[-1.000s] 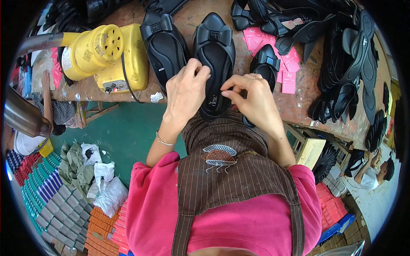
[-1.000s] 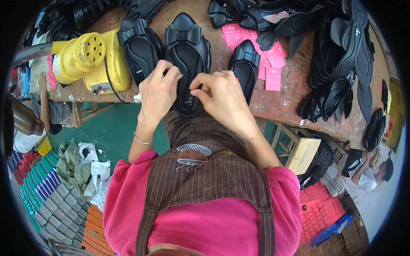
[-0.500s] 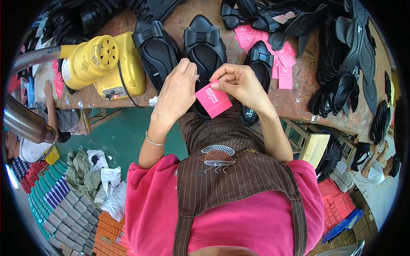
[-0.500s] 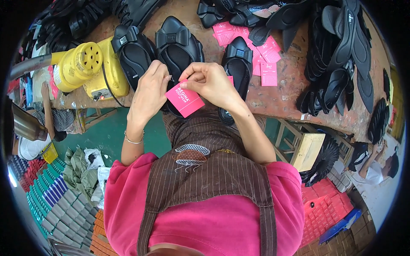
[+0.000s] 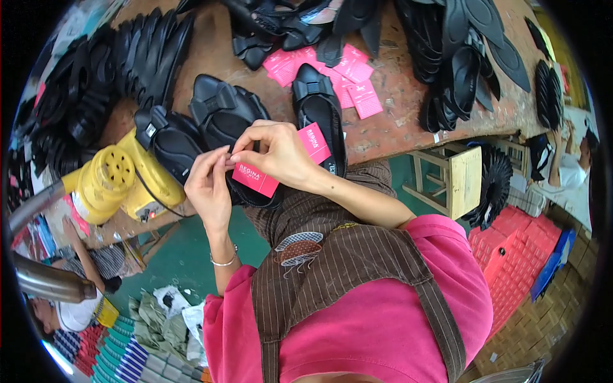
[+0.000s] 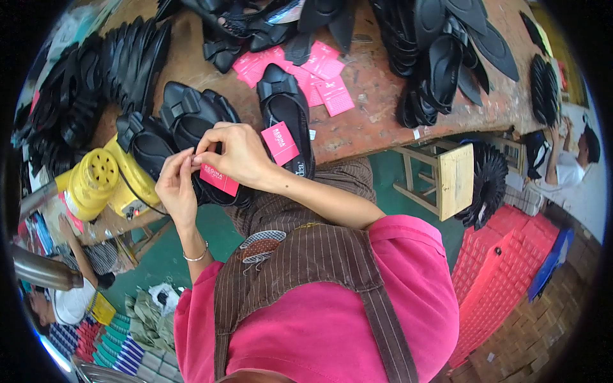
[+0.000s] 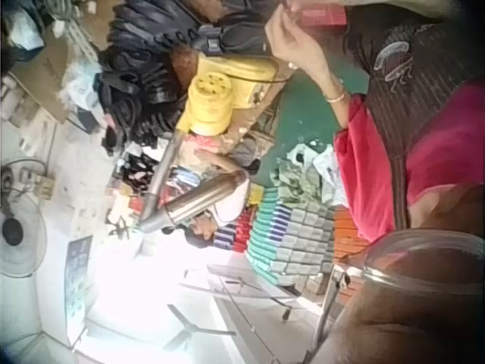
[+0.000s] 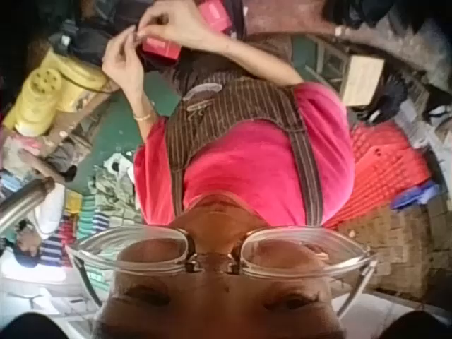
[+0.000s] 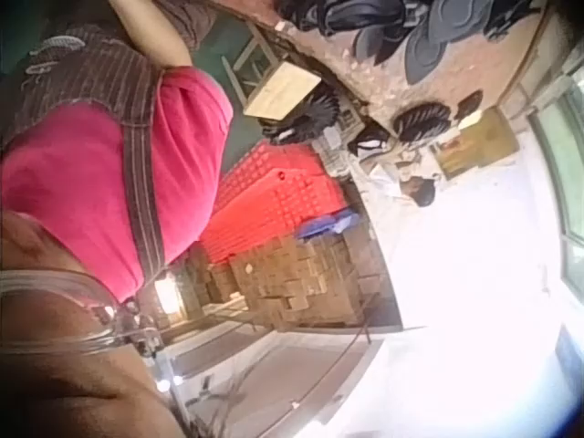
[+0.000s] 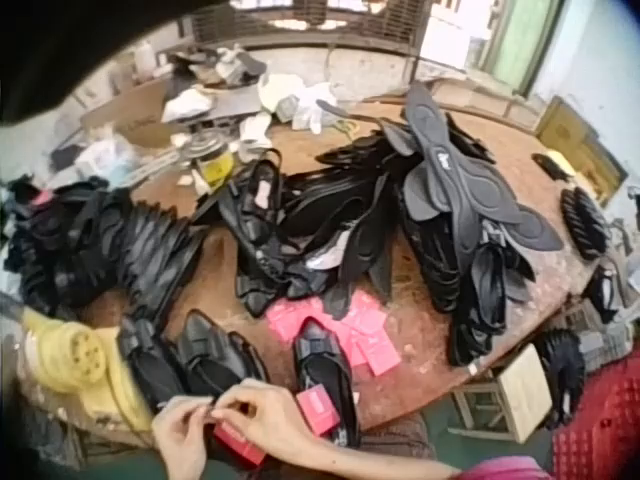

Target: Applying heat to shoe components using a blower, attaching brand labels, and inserting insoles into finished shoes.

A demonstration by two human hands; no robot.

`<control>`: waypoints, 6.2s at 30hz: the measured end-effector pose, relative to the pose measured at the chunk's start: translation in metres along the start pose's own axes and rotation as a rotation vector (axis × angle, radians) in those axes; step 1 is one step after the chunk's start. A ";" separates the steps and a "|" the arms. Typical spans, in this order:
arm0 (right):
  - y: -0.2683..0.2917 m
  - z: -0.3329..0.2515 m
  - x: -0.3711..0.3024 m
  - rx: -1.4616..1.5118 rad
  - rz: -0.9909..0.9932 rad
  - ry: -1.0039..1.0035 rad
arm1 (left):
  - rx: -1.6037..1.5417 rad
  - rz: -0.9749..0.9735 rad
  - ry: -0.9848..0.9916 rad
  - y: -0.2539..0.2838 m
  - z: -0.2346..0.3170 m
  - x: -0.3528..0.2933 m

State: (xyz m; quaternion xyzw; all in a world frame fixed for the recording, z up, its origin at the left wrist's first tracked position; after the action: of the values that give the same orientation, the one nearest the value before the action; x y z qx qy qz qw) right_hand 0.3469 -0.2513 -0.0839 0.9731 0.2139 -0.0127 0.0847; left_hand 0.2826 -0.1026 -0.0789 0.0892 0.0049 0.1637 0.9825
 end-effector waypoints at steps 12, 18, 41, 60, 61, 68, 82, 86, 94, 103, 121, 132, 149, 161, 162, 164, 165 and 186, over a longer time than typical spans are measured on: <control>0.001 0.003 0.007 0.025 -0.036 0.032 | -0.040 -0.025 0.037 -0.006 0.003 -0.009; 0.002 0.009 0.008 0.137 -0.069 -0.052 | -0.054 0.019 0.064 -0.005 0.002 -0.010; 0.187 0.043 -0.059 -0.672 0.700 -0.109 | 0.908 -0.088 0.205 0.000 0.011 0.000; 0.237 0.074 -0.076 0.109 0.558 -0.222 | 0.379 -0.101 -0.004 -0.105 0.055 0.022; 0.239 0.066 -0.074 0.206 0.530 -0.208 | 0.427 -0.168 -0.175 -0.118 0.036 0.017; 0.227 -0.001 -0.052 0.584 0.433 -0.010 | 0.433 -0.177 -0.062 -0.091 0.029 -0.007; -0.006 -0.027 0.012 -0.544 -0.281 0.547 | 0.935 0.262 0.015 -0.005 0.008 -0.023; -0.033 -0.009 0.016 -0.775 -0.339 0.560 | 0.917 0.295 0.038 -0.002 0.002 -0.025; -0.045 -0.001 0.018 -0.863 -0.331 0.588 | 0.943 0.310 0.047 0.002 -0.004 -0.026; -0.045 0.006 0.022 -0.890 -0.343 0.571 | 0.955 0.324 -0.006 -0.002 -0.002 -0.025; -0.034 -0.010 0.007 -1.005 -0.193 0.655 | 1.058 0.126 -0.113 -0.013 0.001 -0.023; -0.002 -0.011 0.019 -0.090 -0.660 0.018 | 0.639 0.262 -0.271 -0.003 0.014 -0.023; -0.026 -0.026 -0.011 -0.232 -0.057 0.357 | -0.424 0.301 0.364 0.005 -0.019 -0.015; -0.023 -0.004 0.015 -0.219 -0.215 0.126 | -0.397 0.201 0.359 0.010 -0.021 -0.012; -0.025 -0.004 0.015 -0.212 -0.207 0.179 | -0.371 0.197 0.325 0.010 -0.019 -0.011; -0.024 -0.006 0.014 -0.225 -0.176 0.232 | -0.312 0.193 0.304 0.006 -0.018 -0.008; -0.023 -0.006 0.013 -0.236 -0.174 0.215 | -0.247 0.198 0.285 0.005 -0.017 -0.006; -0.021 0.012 0.024 -0.034 -0.119 0.055 | -0.026 0.045 0.159 0.012 -0.015 -0.008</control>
State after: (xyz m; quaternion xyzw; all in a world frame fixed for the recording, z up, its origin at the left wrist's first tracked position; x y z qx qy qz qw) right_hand 0.3602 -0.2241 -0.1006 0.9571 0.2735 0.0128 0.0943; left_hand 0.2702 -0.0915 -0.0914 0.0634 0.0786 0.1923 0.9761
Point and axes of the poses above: each hand's wrist, its own x-axis towards the middle knuckle, its own y-axis out of the back of the hand, z = x × y, the point moved 6 cm from there along x, towards the middle knuckle, and after that the axes turned 3 degrees about -x, right-handed, at the moved point
